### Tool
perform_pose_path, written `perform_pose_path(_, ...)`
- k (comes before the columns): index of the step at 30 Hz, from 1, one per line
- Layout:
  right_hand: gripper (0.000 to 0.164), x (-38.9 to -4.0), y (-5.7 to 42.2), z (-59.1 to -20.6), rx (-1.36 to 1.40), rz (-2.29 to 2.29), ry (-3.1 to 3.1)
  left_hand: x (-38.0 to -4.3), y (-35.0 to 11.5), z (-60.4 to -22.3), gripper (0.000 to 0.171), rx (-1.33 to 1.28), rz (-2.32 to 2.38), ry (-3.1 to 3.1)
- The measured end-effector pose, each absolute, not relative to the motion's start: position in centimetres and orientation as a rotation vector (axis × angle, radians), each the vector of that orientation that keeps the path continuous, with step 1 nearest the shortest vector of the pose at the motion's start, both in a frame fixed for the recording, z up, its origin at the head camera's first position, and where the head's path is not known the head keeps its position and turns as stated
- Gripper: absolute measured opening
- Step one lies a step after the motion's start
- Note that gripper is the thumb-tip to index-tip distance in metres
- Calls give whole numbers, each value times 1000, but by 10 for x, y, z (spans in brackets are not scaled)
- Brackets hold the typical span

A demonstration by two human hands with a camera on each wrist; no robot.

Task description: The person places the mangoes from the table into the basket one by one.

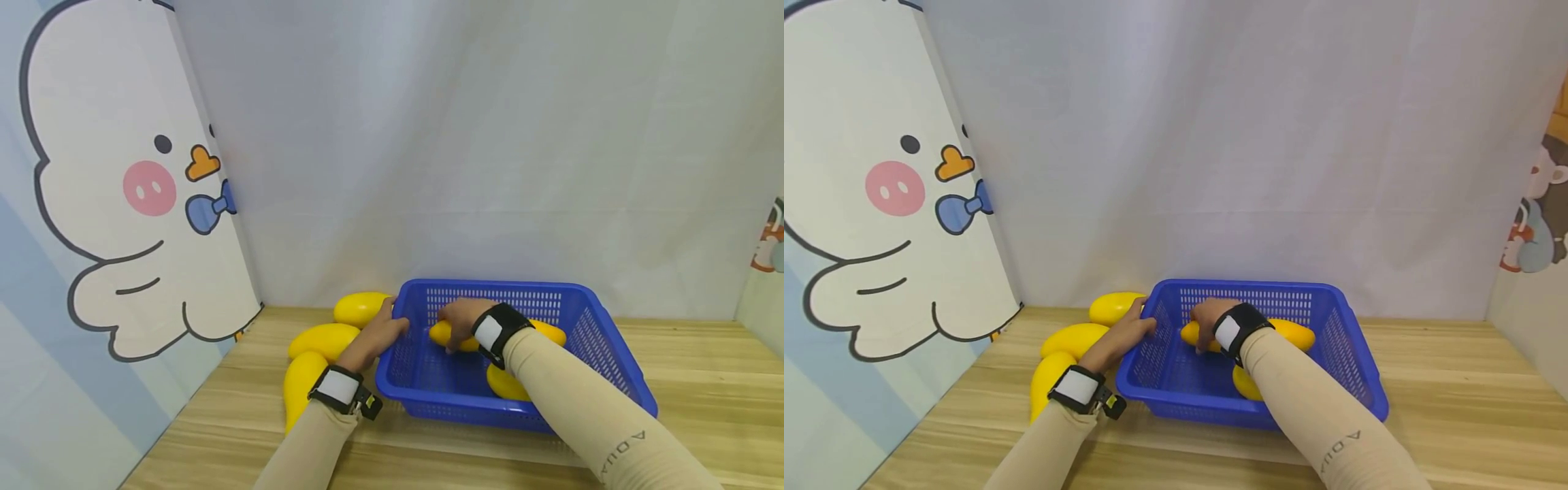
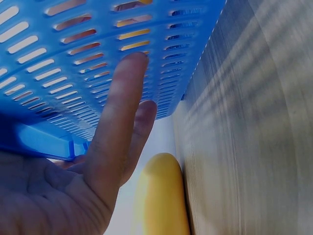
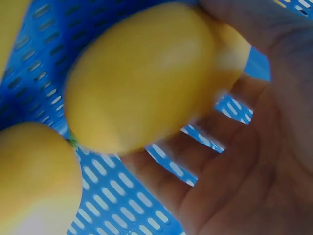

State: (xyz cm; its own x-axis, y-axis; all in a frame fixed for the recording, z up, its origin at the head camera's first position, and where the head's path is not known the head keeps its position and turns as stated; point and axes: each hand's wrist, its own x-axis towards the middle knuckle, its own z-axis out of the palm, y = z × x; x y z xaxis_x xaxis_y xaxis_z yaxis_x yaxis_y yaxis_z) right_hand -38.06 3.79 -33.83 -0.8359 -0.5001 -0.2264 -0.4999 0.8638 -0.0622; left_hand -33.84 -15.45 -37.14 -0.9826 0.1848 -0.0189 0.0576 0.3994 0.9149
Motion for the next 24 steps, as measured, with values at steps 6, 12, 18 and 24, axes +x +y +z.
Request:
perform_pose_path(6, 58, -378, 38, -338, -753, 1, 2795, -339, -154, -372, 71, 204, 1634, 2530)
perform_pose_path(12, 59, -377, 39, -337, -757, -19, 2809, -339, -155, -373, 70, 199, 1638, 2517)
perform_pose_path(18, 61, -379, 41, -336, -797, -33, 2818, -340, -155, -372, 72, 207, 1644, 2512)
perform_pose_path(24, 60, -380, 44, -336, -786, -31, 2842, -340, -154, -372, 71, 209, 1635, 2515)
